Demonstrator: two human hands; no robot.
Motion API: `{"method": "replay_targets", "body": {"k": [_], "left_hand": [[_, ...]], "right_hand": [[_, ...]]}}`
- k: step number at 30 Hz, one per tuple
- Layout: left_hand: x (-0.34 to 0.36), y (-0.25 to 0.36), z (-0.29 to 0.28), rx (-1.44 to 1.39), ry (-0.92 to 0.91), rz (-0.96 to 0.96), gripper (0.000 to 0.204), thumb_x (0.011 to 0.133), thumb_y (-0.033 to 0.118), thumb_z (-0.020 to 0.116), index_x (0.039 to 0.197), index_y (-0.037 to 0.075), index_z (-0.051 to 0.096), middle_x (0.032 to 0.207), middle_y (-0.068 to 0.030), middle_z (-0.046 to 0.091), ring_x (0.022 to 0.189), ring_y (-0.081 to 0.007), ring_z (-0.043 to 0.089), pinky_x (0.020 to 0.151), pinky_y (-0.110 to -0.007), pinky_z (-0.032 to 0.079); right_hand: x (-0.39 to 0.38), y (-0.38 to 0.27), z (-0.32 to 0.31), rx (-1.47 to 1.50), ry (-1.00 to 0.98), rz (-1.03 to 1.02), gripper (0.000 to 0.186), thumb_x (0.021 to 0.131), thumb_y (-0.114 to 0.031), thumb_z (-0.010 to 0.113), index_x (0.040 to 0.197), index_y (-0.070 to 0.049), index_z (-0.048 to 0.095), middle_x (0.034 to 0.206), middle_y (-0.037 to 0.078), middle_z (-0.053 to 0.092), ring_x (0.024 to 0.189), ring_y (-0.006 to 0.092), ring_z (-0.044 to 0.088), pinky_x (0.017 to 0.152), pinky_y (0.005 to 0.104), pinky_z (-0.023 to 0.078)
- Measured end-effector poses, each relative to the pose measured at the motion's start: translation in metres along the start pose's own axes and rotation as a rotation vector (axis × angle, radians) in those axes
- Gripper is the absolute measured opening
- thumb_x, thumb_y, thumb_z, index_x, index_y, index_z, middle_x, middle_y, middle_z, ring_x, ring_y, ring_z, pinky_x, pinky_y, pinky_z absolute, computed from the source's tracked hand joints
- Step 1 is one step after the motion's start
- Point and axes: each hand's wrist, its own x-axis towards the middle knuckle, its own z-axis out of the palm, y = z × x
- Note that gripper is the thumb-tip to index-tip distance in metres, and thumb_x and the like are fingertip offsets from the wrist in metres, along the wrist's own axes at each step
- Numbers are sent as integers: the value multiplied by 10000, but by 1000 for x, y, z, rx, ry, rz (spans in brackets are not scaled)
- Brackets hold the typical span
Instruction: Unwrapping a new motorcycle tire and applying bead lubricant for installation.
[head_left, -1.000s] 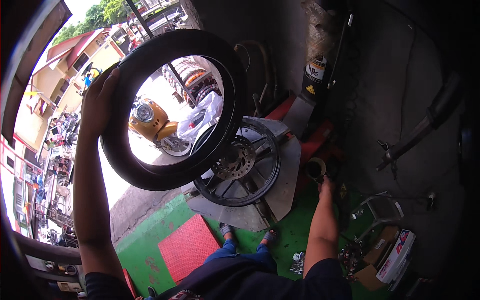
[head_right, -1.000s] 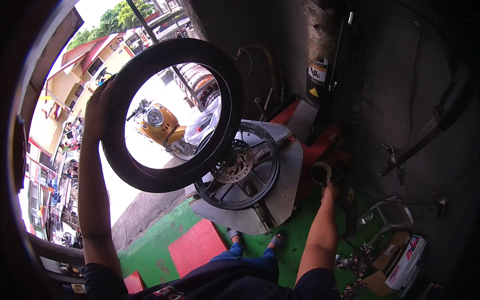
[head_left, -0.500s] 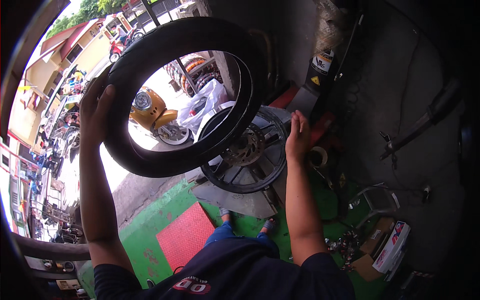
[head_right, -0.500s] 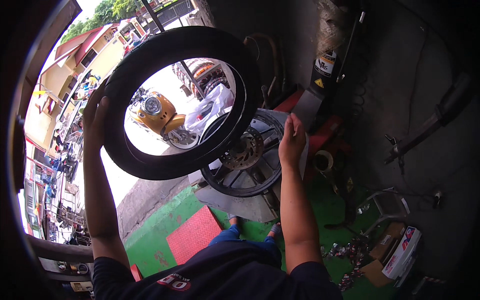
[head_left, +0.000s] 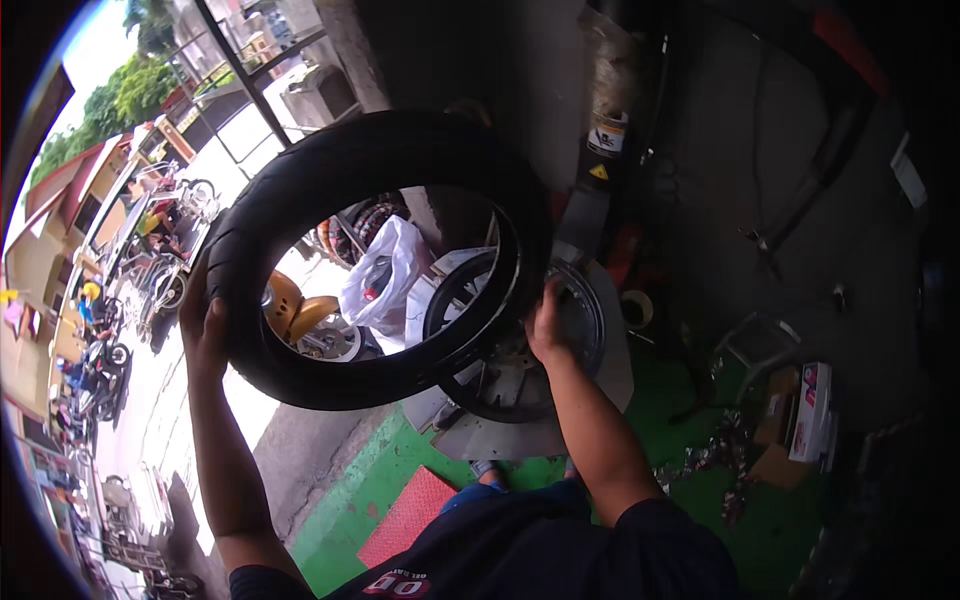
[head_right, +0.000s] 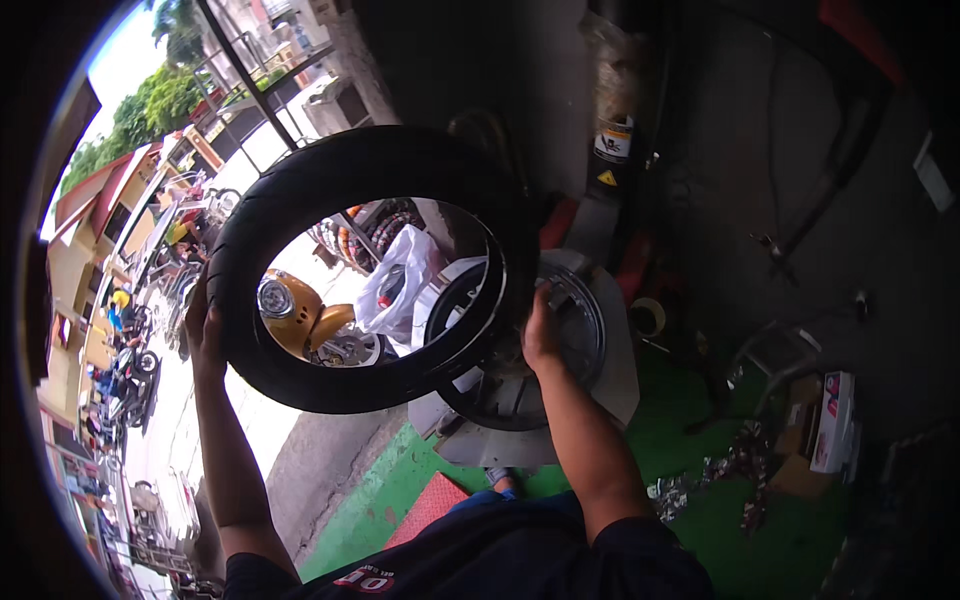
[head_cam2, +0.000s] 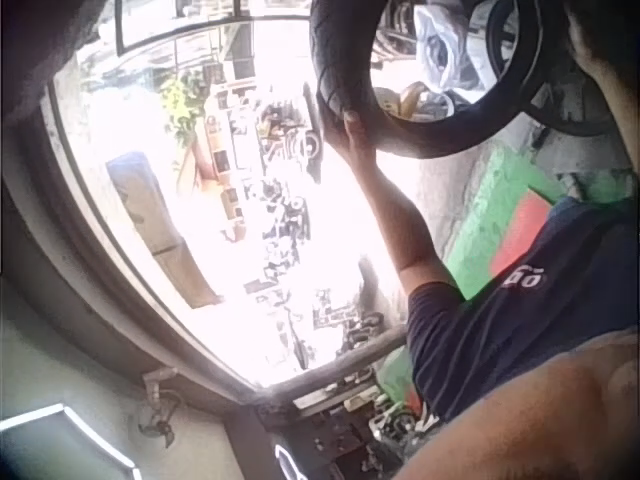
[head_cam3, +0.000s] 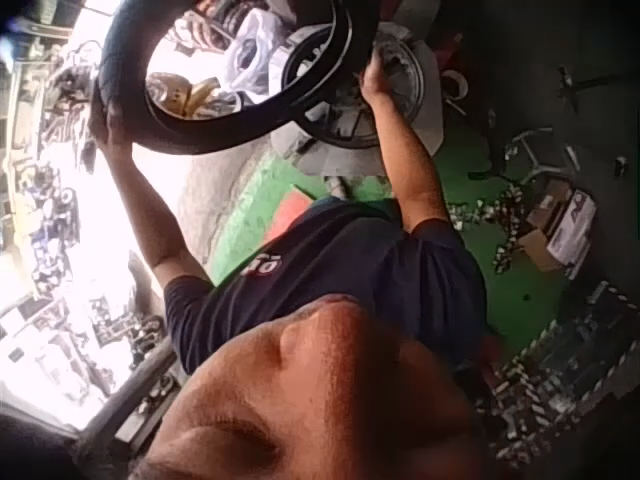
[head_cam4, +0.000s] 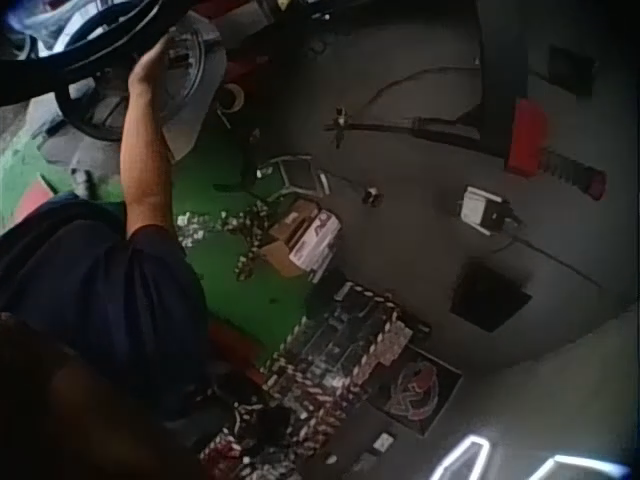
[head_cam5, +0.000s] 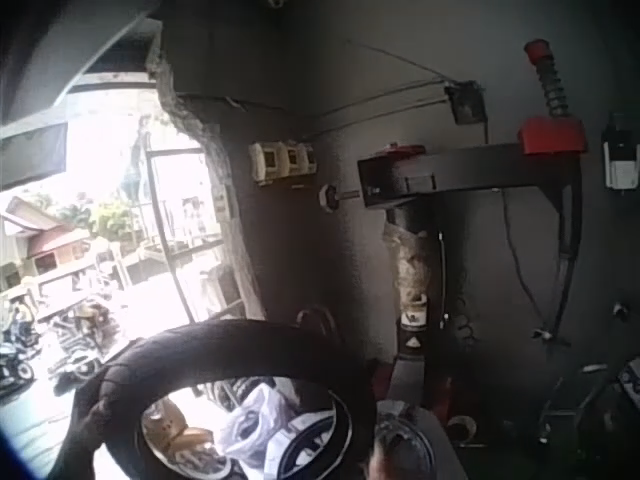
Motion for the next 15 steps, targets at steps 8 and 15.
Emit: {"method": "replay_targets", "body": {"k": [8,15], "left_hand": [[37,-144,-81,385,37,-26,590,1063,355,453,1501,-38,438,1467,-203,526,1345,-287,528,1103,-408,433],[34,-52,107,-707,-135,-676,545,1069,468,457,1395,40,539,1203,-109,663,1054,-212,667,908,-329,543]], "right_hand": [[-31,-40,74,-273,249,-164,866,1060,-631,314,1611,20,163,1699,161,158,1574,234,123,1265,343,101],[-124,-147,7,-376,284,-589,698,1073,-534,414,1521,1,386,1482,130,486,1388,213,430,1178,350,278]]}}
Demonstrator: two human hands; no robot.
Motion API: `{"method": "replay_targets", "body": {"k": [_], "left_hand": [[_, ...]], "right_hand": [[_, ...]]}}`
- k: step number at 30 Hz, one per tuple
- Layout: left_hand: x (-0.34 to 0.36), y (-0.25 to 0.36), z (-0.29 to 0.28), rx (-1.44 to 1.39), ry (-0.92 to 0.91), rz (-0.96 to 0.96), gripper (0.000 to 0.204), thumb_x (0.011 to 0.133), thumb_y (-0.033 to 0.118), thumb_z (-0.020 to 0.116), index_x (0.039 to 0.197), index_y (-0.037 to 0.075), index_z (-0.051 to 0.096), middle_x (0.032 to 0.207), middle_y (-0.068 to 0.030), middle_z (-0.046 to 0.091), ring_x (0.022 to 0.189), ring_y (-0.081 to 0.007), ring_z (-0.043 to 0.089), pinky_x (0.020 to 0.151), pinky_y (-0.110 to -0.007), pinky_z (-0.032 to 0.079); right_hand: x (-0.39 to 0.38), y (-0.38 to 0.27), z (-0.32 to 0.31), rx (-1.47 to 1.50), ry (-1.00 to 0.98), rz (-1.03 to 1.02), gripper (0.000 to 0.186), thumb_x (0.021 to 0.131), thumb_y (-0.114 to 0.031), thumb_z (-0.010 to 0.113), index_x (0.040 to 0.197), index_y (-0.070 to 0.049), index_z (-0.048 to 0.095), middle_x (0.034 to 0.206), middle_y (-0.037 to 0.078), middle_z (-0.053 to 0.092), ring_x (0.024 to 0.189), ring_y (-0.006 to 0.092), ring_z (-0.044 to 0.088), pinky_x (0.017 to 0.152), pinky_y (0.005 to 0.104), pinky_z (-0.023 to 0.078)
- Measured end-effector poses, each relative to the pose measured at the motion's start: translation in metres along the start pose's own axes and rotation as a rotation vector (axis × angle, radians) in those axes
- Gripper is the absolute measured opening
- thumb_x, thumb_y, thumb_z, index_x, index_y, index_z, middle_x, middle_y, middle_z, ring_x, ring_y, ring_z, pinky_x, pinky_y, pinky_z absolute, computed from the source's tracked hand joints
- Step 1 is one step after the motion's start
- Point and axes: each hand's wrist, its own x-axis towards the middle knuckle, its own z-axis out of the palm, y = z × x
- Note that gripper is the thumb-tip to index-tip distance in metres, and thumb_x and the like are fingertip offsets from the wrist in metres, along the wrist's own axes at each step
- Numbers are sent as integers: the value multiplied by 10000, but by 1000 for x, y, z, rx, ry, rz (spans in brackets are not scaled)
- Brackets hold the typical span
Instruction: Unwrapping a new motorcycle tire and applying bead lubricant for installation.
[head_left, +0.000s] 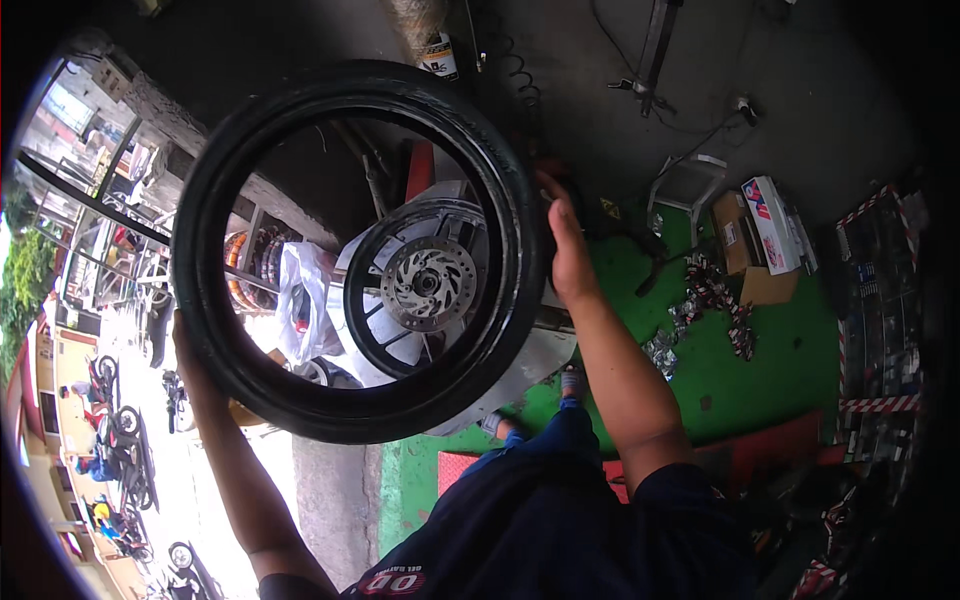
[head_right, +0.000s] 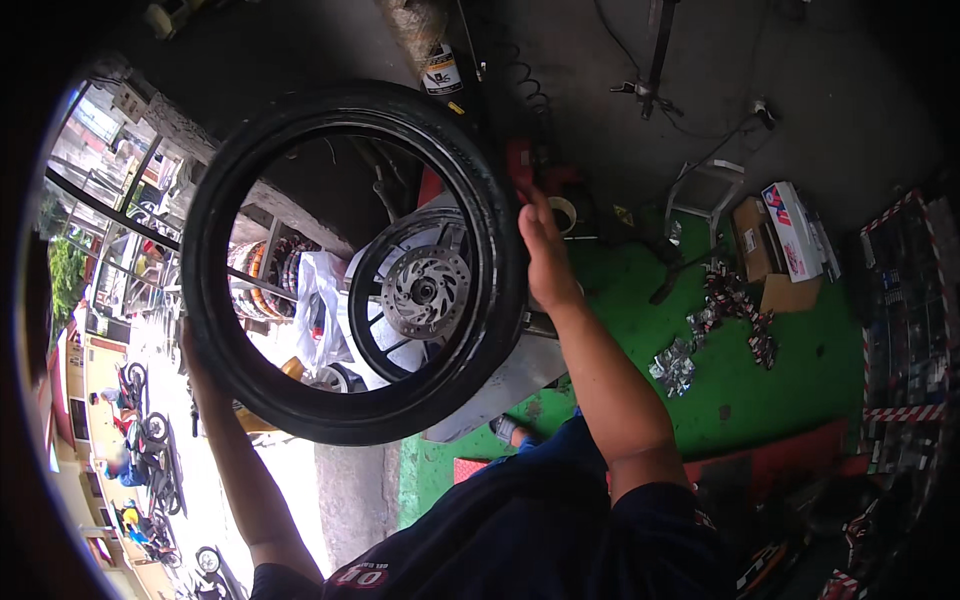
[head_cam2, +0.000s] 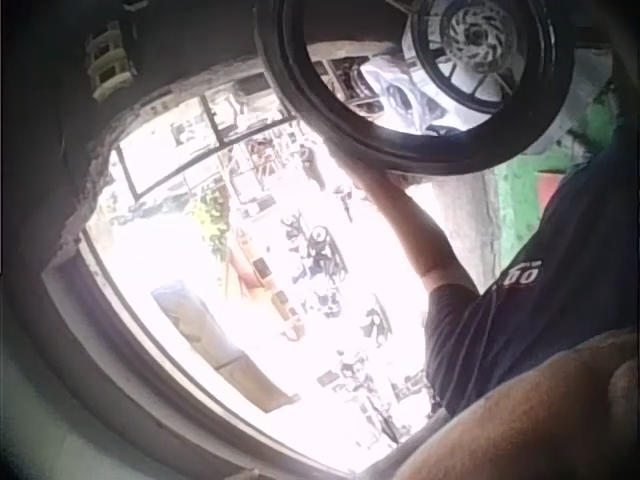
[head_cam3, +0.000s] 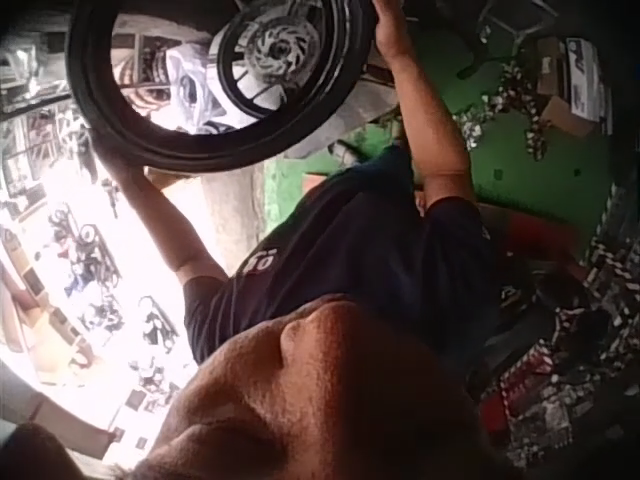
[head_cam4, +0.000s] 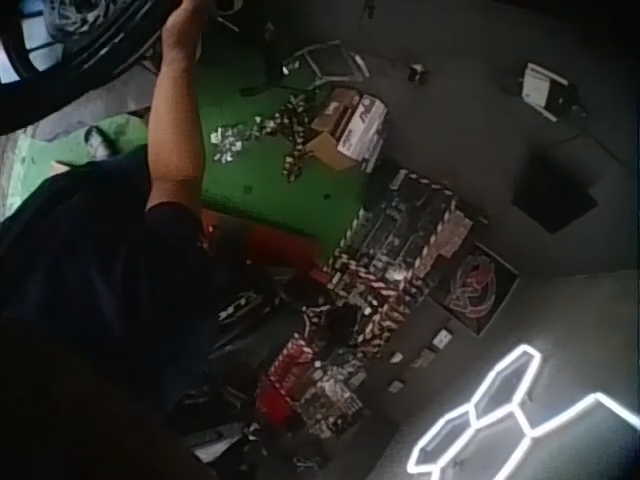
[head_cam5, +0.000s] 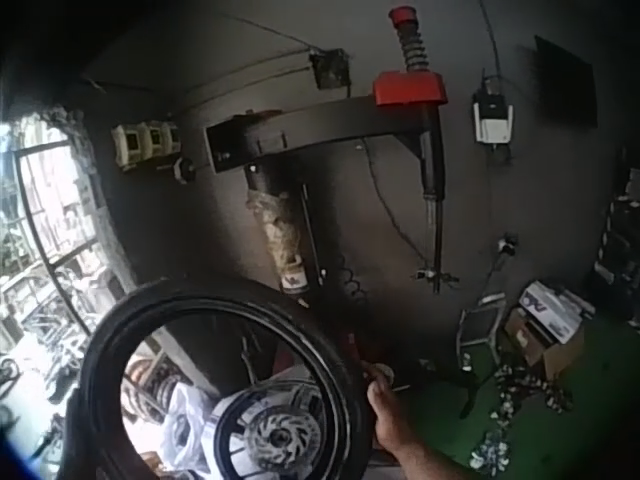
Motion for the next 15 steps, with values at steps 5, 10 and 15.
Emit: {"method": "replay_targets", "body": {"k": [5,10,15], "left_hand": [[13,-128,26,-114,-134,-198,591,1033,502,509,1328,-5,581,1126,-121,686,971,-199,685,838,-321,566],[18,-181,28,-59,-95,-259,663,1015,527,543,1396,-16,545,1255,-146,660,1105,-223,663,963,-332,533],[41,-211,13,-100,-155,-363,688,1002,538,561,1404,-20,543,1263,-131,661,1107,-217,658,959,-324,529]], "right_hand": [[-24,21,-60,-26,102,115,675,1063,-537,443,1478,-5,457,1415,114,554,1319,200,491,1150,338,322],[-36,47,-84,-78,174,323,847,1015,-702,371,1517,-21,418,1484,114,509,1371,218,460,1179,360,312],[-17,59,-91,49,208,413,994,956,-823,260,1573,-48,341,1554,156,440,1432,250,397,1210,372,259]]}}
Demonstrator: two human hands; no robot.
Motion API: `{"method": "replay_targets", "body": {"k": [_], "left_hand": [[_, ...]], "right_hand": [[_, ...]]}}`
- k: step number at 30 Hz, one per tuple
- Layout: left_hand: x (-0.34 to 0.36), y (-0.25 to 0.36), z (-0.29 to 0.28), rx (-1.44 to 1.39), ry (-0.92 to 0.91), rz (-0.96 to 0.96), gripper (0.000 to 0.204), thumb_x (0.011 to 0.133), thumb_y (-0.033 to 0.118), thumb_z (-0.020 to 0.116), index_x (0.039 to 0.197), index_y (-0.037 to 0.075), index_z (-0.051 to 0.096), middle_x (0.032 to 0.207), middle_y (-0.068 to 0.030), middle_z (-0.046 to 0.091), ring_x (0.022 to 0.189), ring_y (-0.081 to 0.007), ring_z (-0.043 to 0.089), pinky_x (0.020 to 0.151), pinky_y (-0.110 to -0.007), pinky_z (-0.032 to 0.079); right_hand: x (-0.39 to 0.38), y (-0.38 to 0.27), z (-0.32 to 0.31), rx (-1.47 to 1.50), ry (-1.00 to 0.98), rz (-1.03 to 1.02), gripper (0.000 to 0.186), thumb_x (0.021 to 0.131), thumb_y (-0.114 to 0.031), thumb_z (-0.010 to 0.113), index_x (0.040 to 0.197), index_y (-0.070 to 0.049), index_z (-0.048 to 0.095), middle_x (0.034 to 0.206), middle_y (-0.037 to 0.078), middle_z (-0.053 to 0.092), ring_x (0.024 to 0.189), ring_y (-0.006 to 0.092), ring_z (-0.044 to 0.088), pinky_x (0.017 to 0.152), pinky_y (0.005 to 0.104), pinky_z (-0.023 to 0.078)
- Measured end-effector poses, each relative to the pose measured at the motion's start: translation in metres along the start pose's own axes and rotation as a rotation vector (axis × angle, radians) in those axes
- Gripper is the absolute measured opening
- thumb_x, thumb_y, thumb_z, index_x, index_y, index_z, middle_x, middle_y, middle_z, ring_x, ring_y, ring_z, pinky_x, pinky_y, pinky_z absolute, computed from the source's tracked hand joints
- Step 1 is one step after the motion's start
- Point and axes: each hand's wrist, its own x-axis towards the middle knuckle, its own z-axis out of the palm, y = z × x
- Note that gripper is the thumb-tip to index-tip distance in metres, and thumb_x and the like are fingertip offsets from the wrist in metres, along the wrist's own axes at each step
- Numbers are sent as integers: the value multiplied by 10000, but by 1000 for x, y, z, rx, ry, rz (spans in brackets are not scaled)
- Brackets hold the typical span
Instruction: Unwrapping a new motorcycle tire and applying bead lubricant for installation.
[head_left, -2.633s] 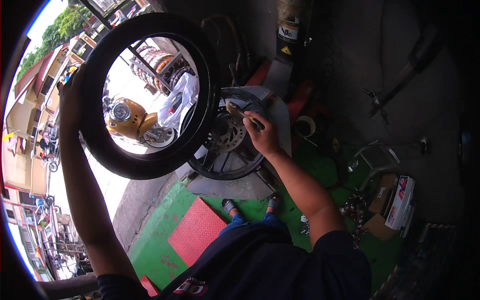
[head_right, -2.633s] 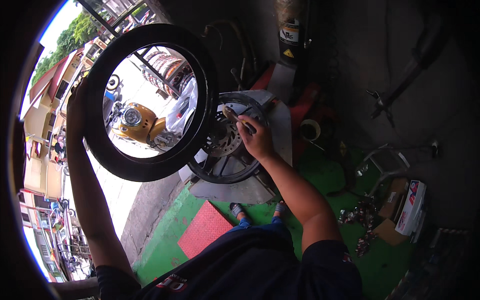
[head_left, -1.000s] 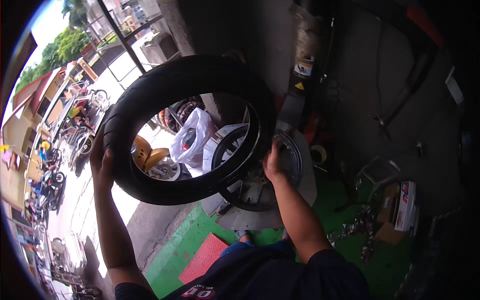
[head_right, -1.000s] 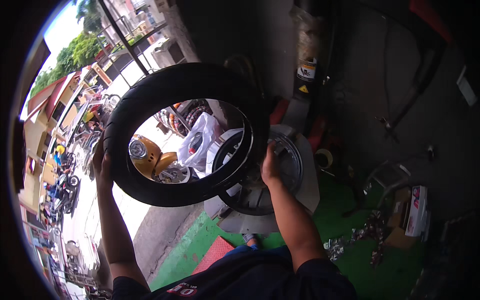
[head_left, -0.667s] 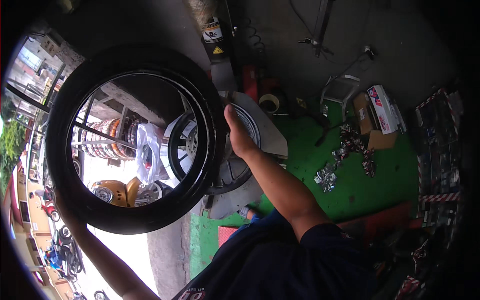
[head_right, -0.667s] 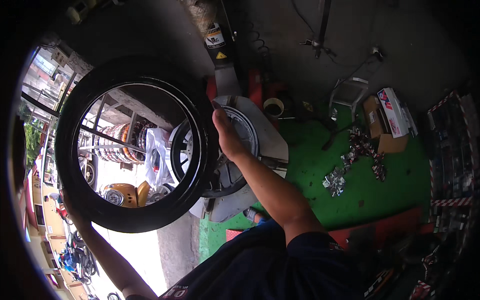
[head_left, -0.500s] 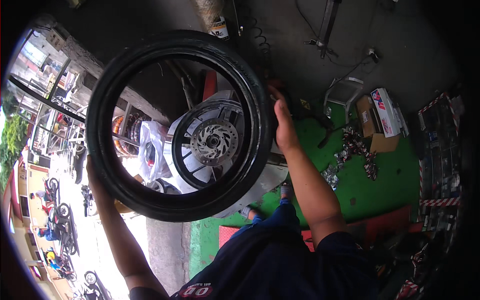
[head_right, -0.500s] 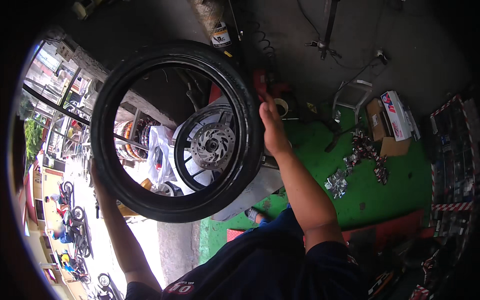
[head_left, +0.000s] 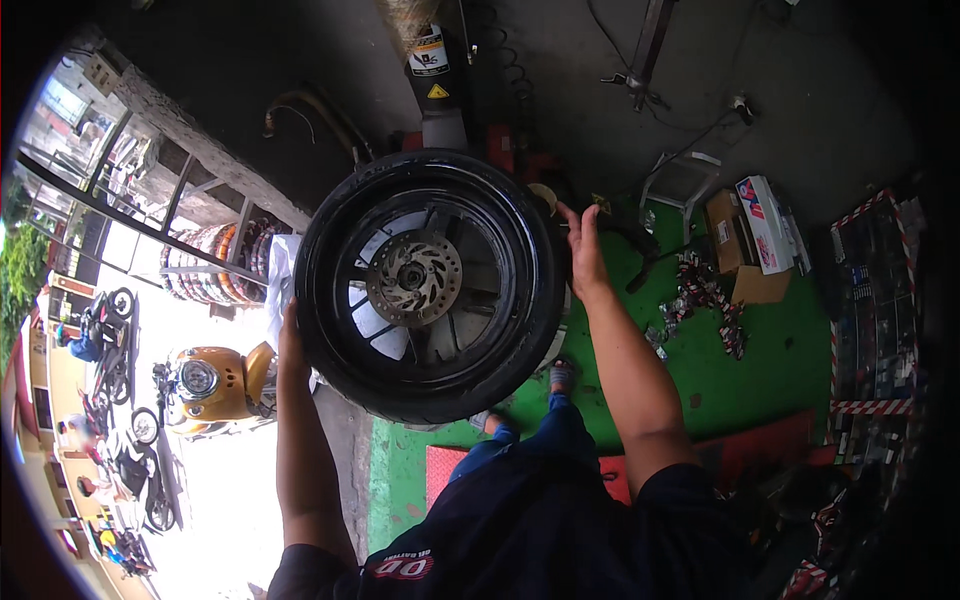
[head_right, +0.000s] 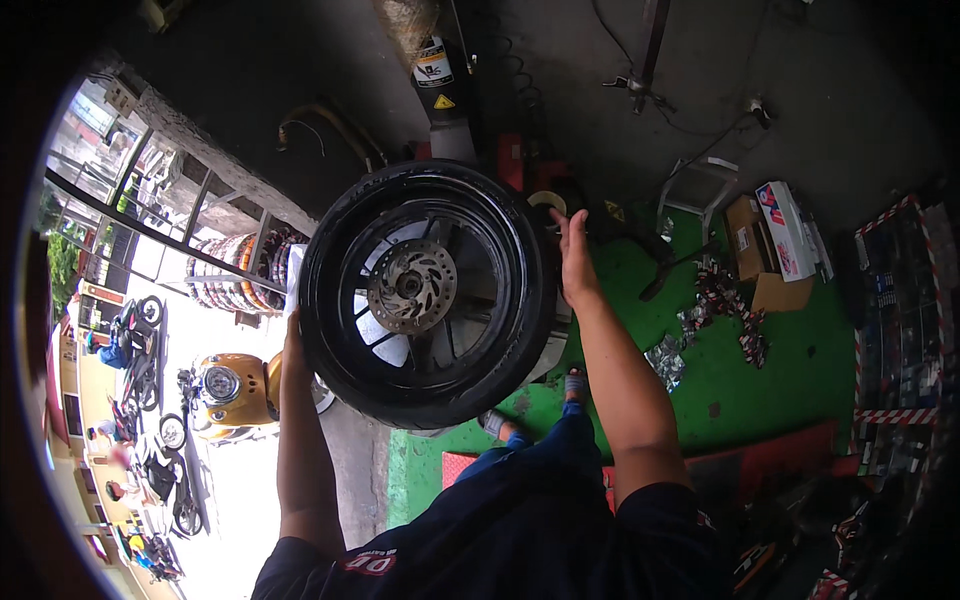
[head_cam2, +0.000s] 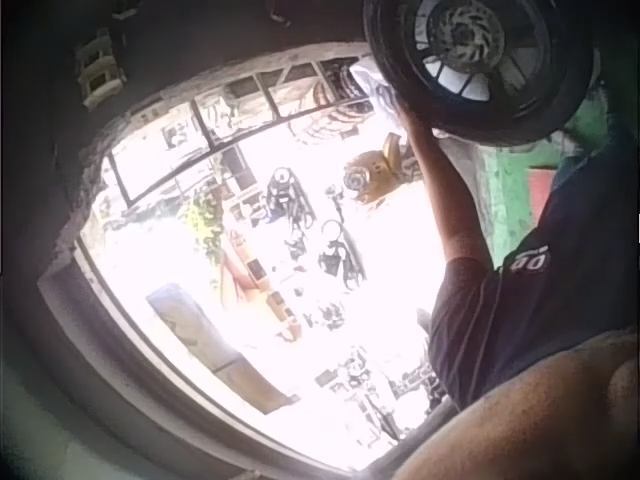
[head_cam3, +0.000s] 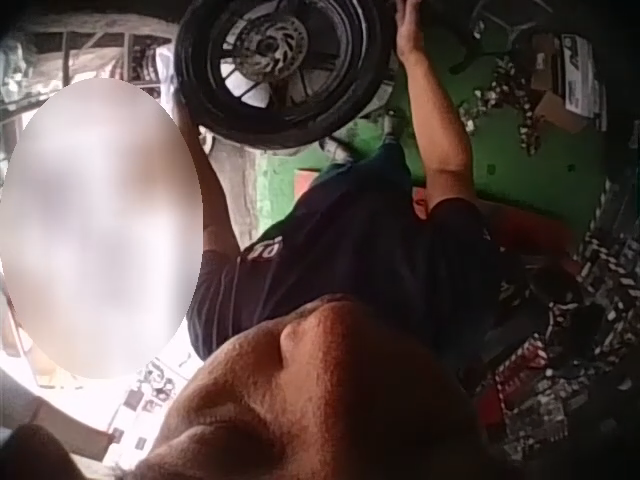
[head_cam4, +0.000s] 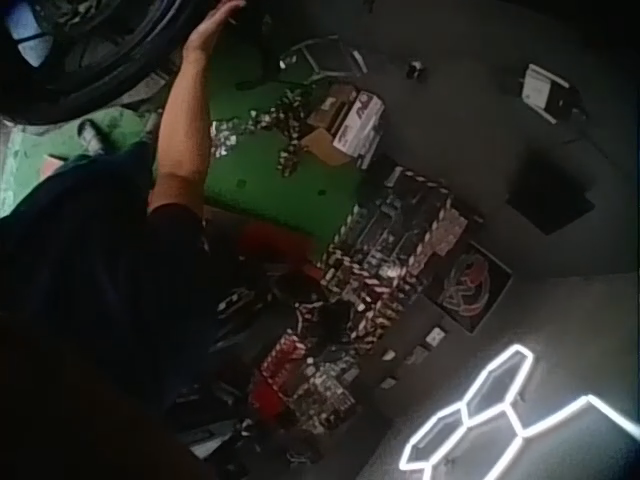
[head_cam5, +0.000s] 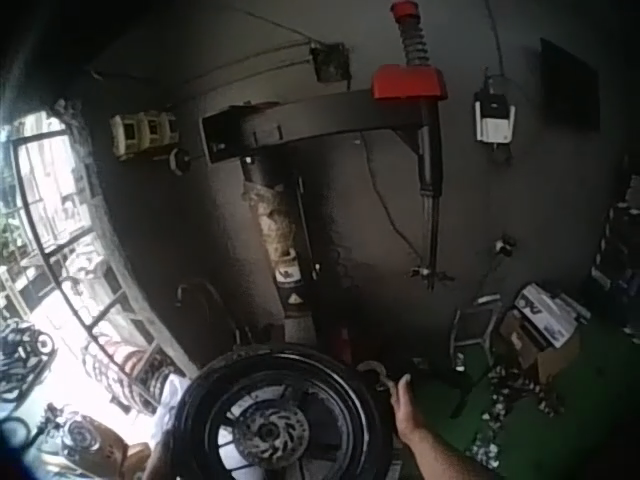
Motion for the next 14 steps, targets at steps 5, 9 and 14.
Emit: {"method": "replay_targets", "body": {"k": [5,9,14], "left_hand": [[19,-25,-34,181,137,7,637,998,511,575,1367,-8,590,1224,-106,661,1072,-191,644,942,-303,509],[9,-32,-14,191,208,-1,633,1039,505,521,1405,-10,562,1300,-106,640,1149,-207,621,994,-319,489],[-3,-53,-44,-203,-58,25,805,1060,642,269,1521,-3,412,1484,-154,544,1387,-284,509,1202,-408,356]], "right_hand": [[3,22,-14,26,-166,62,1070,899,-891,196,1624,-104,239,1601,195,381,1450,326,377,1201,443,258],[-23,12,-64,44,-41,78,1069,895,-894,186,1623,-114,248,1591,206,394,1456,322,371,1188,470,261],[-51,36,-226,-124,196,169,981,925,-860,181,1637,-187,231,1651,179,310,1521,283,283,1197,451,226]]}}
